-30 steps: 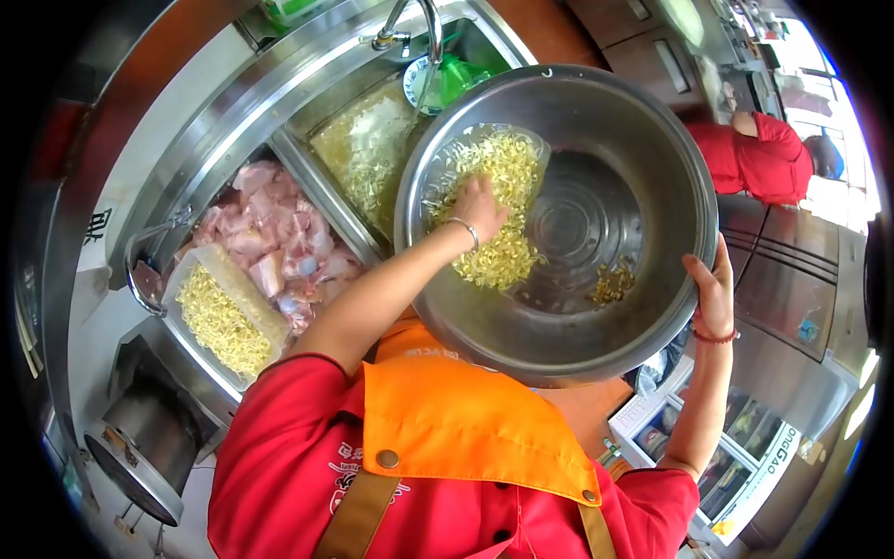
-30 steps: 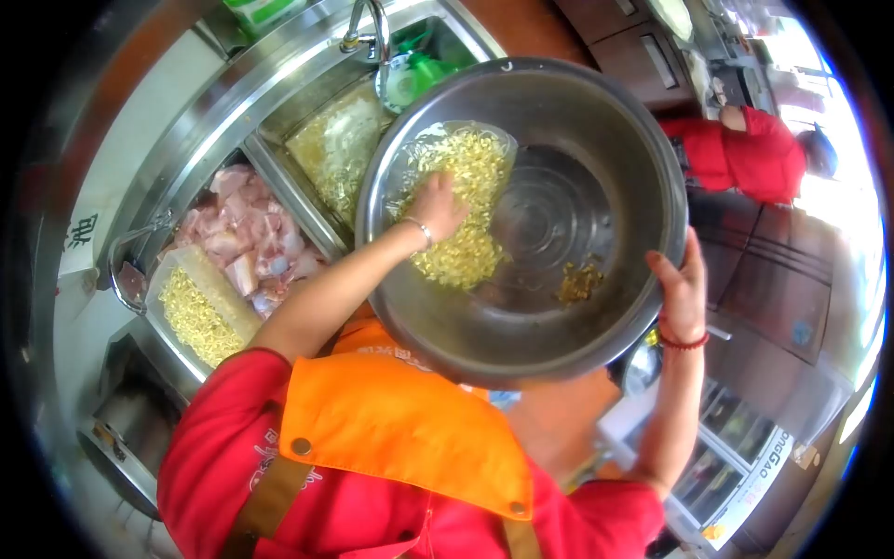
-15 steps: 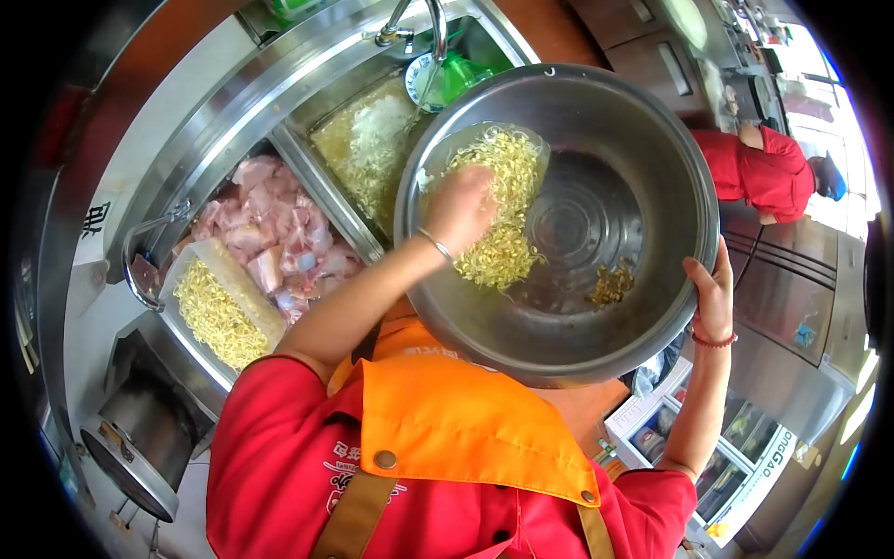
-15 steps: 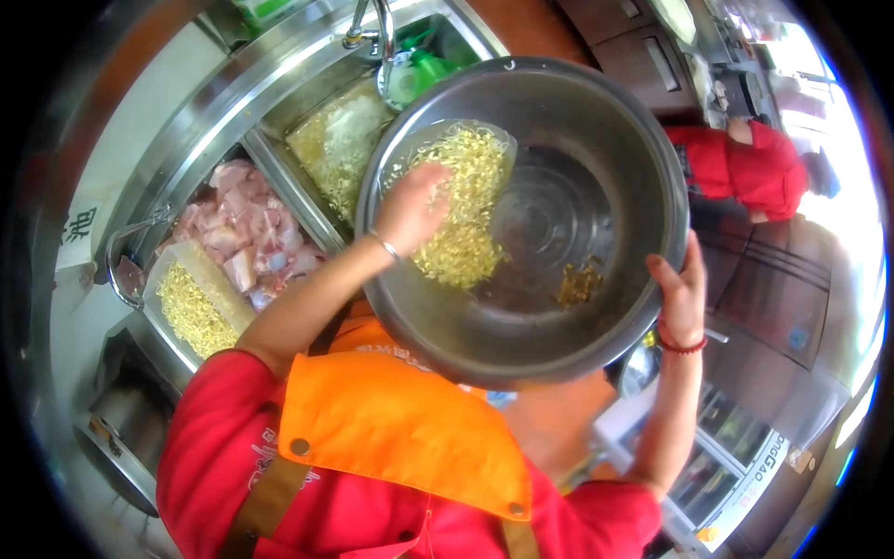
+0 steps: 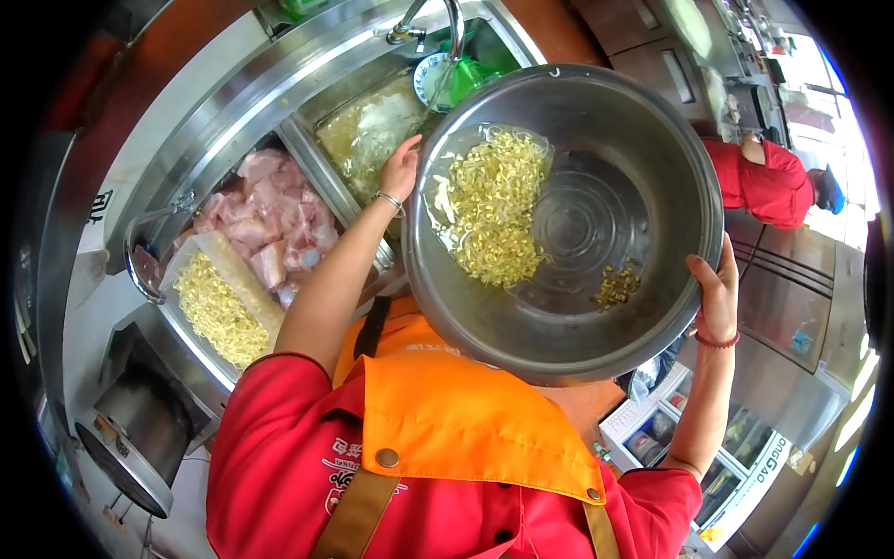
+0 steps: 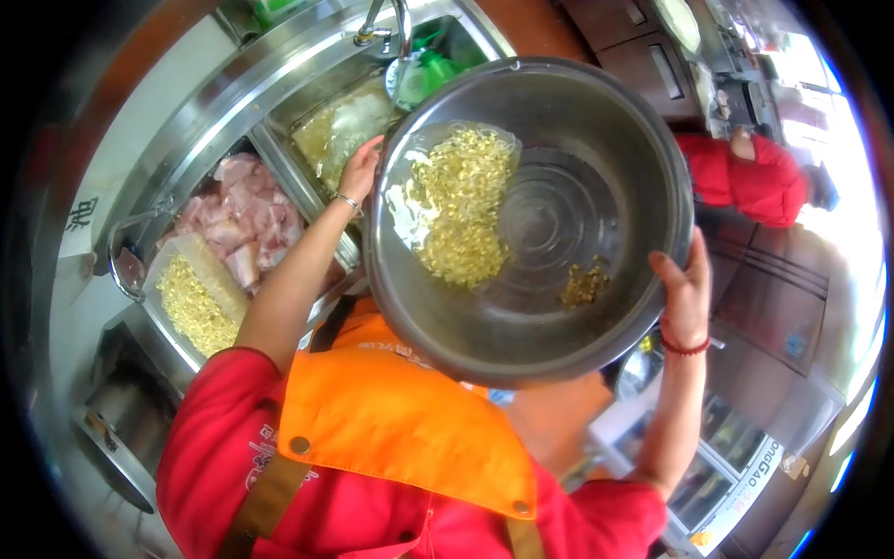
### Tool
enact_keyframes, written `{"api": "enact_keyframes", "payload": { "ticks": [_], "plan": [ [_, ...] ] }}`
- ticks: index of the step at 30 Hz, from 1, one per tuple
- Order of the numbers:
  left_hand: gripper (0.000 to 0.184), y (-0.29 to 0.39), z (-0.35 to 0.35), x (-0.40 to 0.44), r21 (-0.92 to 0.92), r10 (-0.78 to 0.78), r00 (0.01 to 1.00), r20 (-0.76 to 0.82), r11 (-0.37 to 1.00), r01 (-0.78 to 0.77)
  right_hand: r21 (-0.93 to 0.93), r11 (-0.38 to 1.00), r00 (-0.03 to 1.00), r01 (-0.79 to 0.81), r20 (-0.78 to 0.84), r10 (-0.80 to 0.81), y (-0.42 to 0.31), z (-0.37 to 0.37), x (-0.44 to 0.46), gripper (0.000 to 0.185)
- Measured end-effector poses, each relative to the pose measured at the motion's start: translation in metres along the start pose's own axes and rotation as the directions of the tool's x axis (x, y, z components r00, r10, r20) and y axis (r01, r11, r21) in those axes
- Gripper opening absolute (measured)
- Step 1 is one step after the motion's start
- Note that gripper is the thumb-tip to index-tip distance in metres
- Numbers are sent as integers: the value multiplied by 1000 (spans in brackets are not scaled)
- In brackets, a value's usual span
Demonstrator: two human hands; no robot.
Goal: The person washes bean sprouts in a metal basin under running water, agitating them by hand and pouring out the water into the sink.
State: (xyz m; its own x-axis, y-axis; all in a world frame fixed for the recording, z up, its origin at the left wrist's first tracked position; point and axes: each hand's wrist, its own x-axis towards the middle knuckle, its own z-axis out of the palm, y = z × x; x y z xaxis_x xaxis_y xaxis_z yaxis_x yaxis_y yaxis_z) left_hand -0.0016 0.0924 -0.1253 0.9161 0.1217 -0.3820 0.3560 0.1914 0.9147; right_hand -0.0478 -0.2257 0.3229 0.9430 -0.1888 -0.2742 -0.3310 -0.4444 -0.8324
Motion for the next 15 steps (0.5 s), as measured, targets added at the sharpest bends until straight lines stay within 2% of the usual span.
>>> {"api": "enact_keyframes", "payload": {
  "ticks": [1,4,7,13,15],
  "plan": [
    [29,3,-2,-2,-12,-23,1000,20,1000,24,-1,1000,1000,4,-2,-4,-1,2,0,43],
    [30,3,-8,-4,76,24,997,74,997,-29,-4,1000,1000,7,7,-7,-3,4,0,43],
    [36,2,-11,-4,84,54,990,128,994,-65,-13,1000,1000,4,12,-4,-6,6,0,43],
    [35,11,-23,-3,370,-66,991,119,929,18,-22,1000,1000,-3,24,3,-8,6,1,44],
    [34,2,-26,2,252,-86,993,78,966,63,-34,999,1000,1,24,0,-8,6,2,45]
  ]
}}
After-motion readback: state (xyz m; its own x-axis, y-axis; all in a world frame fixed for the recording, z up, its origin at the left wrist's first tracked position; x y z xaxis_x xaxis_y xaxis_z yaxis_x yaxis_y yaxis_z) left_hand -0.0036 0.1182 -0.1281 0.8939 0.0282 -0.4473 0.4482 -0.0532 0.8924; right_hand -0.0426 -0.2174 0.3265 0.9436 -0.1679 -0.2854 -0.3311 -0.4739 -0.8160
